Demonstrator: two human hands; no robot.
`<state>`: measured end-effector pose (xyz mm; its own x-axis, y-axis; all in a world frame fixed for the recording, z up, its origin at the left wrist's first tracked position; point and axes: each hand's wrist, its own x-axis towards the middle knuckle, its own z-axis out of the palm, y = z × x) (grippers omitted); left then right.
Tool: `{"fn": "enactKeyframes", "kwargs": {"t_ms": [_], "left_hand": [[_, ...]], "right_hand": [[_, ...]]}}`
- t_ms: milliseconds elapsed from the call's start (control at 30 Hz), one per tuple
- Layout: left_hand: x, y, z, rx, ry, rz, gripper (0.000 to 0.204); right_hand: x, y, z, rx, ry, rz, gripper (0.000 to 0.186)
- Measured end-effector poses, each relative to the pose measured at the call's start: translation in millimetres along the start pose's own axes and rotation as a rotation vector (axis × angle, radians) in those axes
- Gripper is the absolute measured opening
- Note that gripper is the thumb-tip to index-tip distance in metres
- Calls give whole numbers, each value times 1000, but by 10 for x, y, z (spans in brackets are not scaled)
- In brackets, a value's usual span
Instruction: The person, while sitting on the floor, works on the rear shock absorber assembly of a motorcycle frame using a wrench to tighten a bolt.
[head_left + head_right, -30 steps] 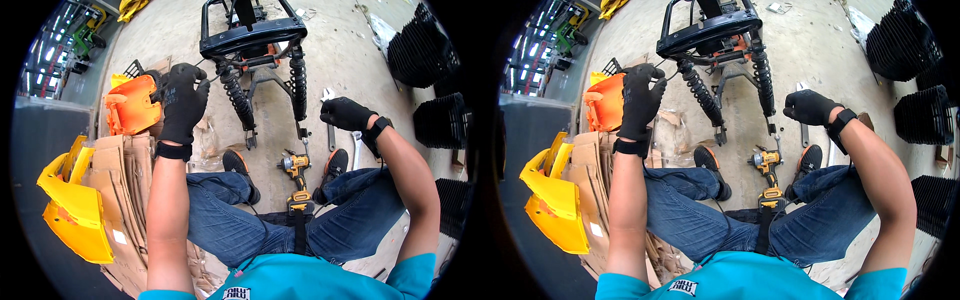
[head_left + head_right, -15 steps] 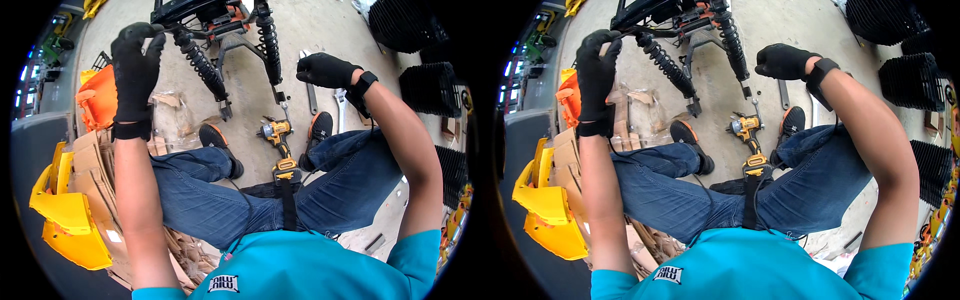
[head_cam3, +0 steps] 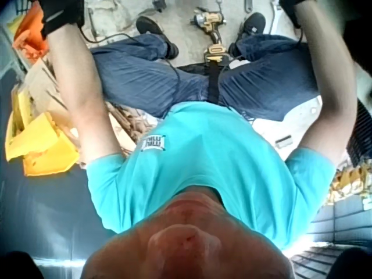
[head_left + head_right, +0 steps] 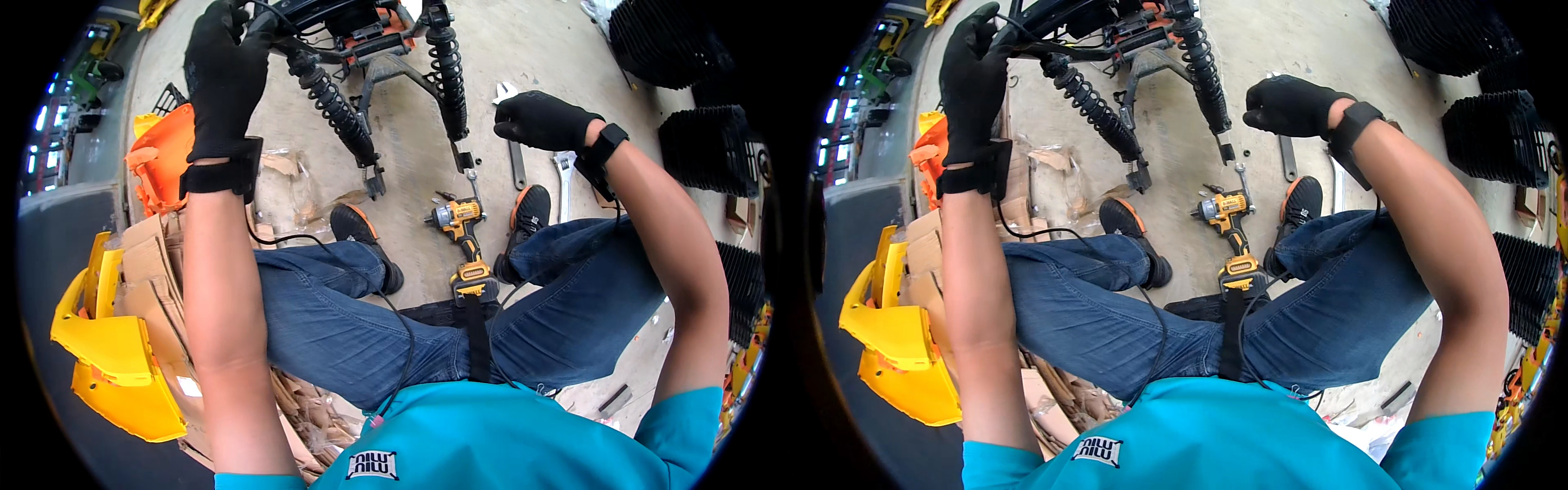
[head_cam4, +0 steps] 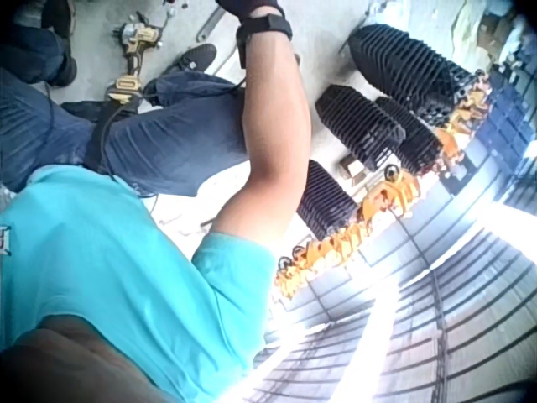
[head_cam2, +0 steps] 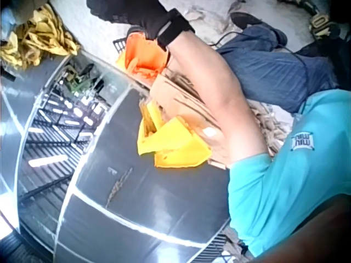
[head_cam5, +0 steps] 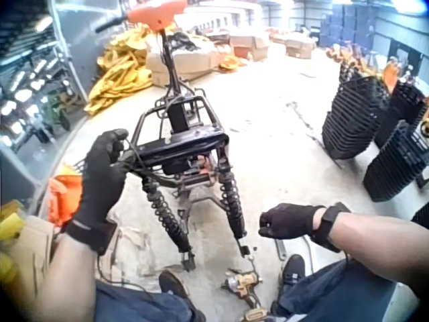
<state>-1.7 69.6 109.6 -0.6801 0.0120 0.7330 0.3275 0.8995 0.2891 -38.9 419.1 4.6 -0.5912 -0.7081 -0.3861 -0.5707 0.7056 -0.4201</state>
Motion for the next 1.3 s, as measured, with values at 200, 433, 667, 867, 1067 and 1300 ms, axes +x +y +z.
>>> {"fn": "enactKeyframes", "kwargs": {"t_ms": [200, 433, 667, 867, 1067, 1300], "left_hand": [[57, -503, 117, -362, -248, -170, 33], [73, -257, 249, -183, -197, 16, 35], [127, -195, 275, -273, -254, -118, 32], [100, -147, 264, -265, -227, -139, 35], [105, -218, 286, -182, -207, -109, 40], [103, -142, 238, -139, -197, -48, 35]], "right_hand": [[-29, 22, -14, 35, -5, 36, 26], [-31, 20, -37, 44, -17, 45, 28], [-50, 43, -7, 84, -42, 65, 31], [-57, -9, -89, 74, -17, 89, 31], [-110, 17, -200, 112, 26, 146, 32], [-107, 183, -129, 33, 50, 117, 33]]}}
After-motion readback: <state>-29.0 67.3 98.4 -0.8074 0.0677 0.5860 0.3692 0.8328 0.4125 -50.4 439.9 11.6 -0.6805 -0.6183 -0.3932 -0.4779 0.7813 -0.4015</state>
